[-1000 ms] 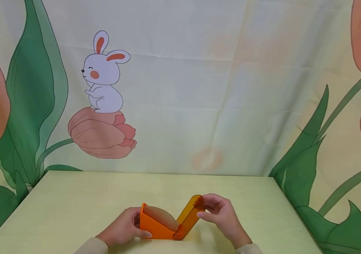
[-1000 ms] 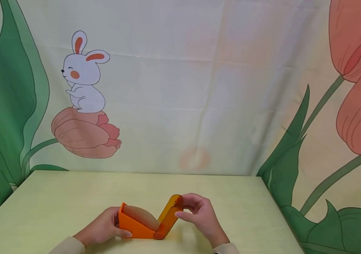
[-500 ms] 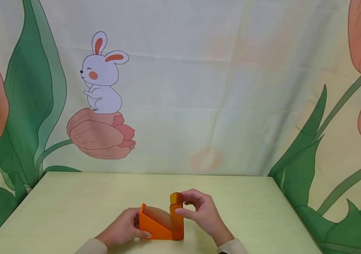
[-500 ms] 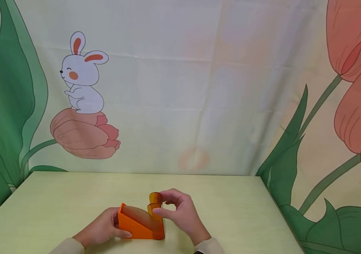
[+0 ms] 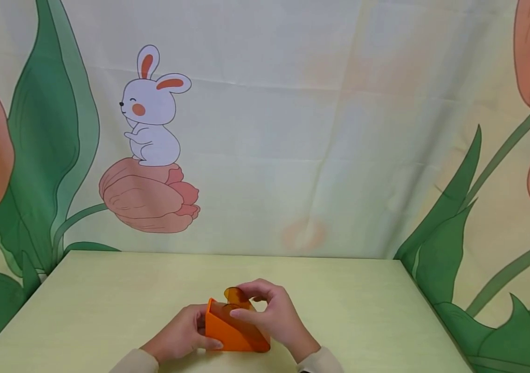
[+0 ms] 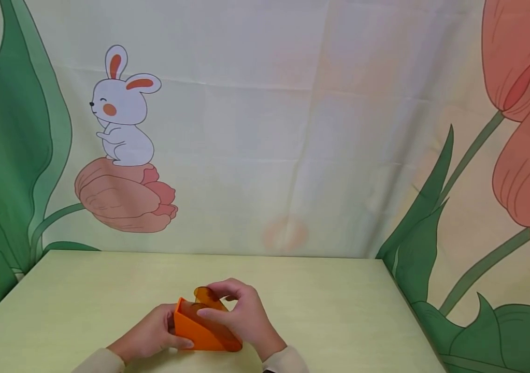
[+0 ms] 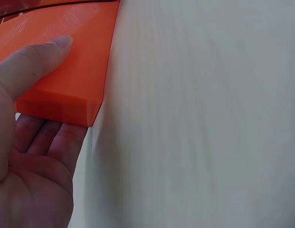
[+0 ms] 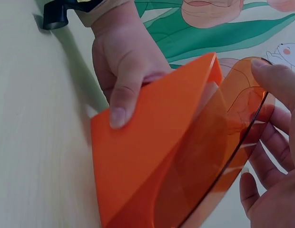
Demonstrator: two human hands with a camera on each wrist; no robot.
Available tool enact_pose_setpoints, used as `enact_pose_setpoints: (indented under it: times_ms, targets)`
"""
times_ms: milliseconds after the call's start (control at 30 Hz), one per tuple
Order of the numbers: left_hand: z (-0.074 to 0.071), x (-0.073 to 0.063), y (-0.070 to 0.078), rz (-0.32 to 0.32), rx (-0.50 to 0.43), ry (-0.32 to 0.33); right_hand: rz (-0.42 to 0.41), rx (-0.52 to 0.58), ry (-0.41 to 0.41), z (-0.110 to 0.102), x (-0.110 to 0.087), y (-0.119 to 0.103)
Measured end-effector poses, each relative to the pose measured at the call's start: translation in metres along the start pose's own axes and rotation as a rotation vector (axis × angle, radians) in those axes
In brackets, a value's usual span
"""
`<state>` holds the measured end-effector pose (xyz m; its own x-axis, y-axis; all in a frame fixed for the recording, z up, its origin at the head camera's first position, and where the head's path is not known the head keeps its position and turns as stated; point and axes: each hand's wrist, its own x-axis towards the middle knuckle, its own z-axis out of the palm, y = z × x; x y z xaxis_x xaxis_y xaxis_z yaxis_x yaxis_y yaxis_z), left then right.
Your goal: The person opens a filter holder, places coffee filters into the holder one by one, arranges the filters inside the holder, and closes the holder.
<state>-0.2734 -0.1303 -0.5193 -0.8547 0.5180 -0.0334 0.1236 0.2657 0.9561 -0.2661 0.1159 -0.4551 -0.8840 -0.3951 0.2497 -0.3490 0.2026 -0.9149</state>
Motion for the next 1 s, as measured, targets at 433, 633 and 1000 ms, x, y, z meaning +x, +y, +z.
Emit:
enact_pose_setpoints:
  times_ms: [433,633,1000]
  targets:
    - [0.0,-0.001,-0.003,0.062,-0.005,-0.005,-0.028,-0.036,-0.04,0.016,0.003,0.004]
    - [0.0,-0.001,-0.002,0.071,0.013,-0.002,-0.004,-0.022,-0.048,0.019,0.001,0.007]
    - [0.001,0.0,0.001,0.021,-0.02,-0.004,0.13,-0.126,-0.116,0.007,-0.008,0.036]
